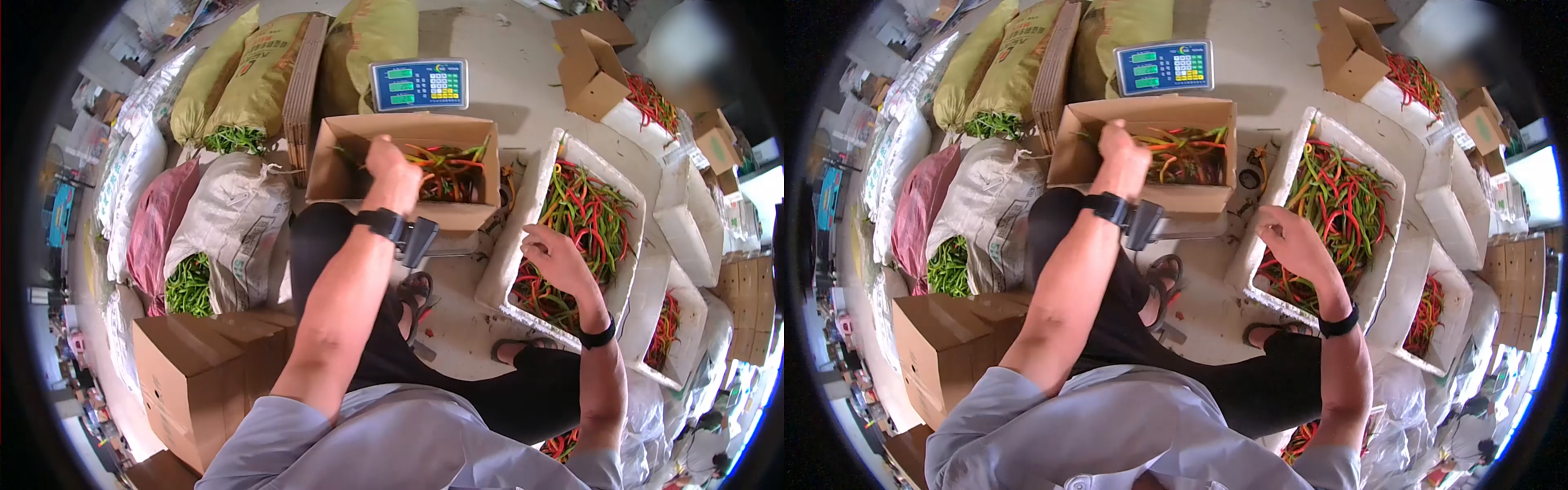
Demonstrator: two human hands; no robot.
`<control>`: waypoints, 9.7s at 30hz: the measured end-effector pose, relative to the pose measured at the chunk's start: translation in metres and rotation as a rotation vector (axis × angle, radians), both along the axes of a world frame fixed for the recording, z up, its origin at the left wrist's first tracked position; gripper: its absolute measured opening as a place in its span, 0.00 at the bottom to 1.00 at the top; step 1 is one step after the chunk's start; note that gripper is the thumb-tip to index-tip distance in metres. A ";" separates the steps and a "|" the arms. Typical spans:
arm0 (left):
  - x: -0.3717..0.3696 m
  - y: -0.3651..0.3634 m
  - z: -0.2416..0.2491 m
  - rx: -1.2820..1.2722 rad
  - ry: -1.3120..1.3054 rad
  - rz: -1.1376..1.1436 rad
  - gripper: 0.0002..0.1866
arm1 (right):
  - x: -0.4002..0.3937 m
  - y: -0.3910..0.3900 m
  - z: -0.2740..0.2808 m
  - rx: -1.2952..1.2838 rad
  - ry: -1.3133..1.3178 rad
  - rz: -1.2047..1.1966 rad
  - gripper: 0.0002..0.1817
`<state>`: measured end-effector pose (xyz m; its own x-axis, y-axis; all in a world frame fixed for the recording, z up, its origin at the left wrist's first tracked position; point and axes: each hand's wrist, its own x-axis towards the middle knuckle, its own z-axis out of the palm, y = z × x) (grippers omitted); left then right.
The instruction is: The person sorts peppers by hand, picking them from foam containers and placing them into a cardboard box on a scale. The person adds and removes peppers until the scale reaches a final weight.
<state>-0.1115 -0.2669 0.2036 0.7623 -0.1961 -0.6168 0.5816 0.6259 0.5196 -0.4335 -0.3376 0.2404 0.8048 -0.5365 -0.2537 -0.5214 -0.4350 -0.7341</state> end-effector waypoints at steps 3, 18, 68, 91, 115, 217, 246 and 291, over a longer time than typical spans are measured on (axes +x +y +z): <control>0.037 0.016 -0.018 0.083 -0.038 -0.047 0.11 | -0.006 -0.004 -0.003 -0.065 -0.041 0.003 0.24; 0.006 -0.042 0.065 0.170 -0.949 -1.049 0.15 | -0.164 -0.159 -0.077 -0.400 0.385 -0.477 0.35; -0.120 -0.033 0.048 0.479 -2.037 -1.627 0.16 | -0.091 -0.329 -0.260 -0.008 0.682 -0.833 0.66; -0.126 -0.036 0.046 0.497 -2.027 -1.744 0.18 | -0.078 -0.296 -0.241 0.000 0.627 -0.790 0.58; -0.112 -0.028 0.043 0.398 -2.083 -1.560 0.16 | -0.127 -0.274 -0.081 -0.158 0.427 -0.653 0.32; -0.007 0.015 0.037 -0.610 -0.596 -1.102 0.28 | 0.313 -0.090 0.141 0.517 -0.378 0.545 0.36; 0.036 0.040 0.018 -0.318 -0.854 -1.138 0.28 | 0.315 -0.024 0.122 -0.157 -0.321 0.601 0.53; 0.152 0.061 -0.010 1.322 -2.020 -0.933 0.18 | 0.197 -0.043 -0.018 -0.336 0.258 0.529 0.22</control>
<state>0.0402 -0.2060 0.1939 0.2905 -0.9166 0.2746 -0.9474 -0.2353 0.2170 -0.2361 -0.3805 0.2221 0.9167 -0.1705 -0.3614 -0.3162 -0.8624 -0.3952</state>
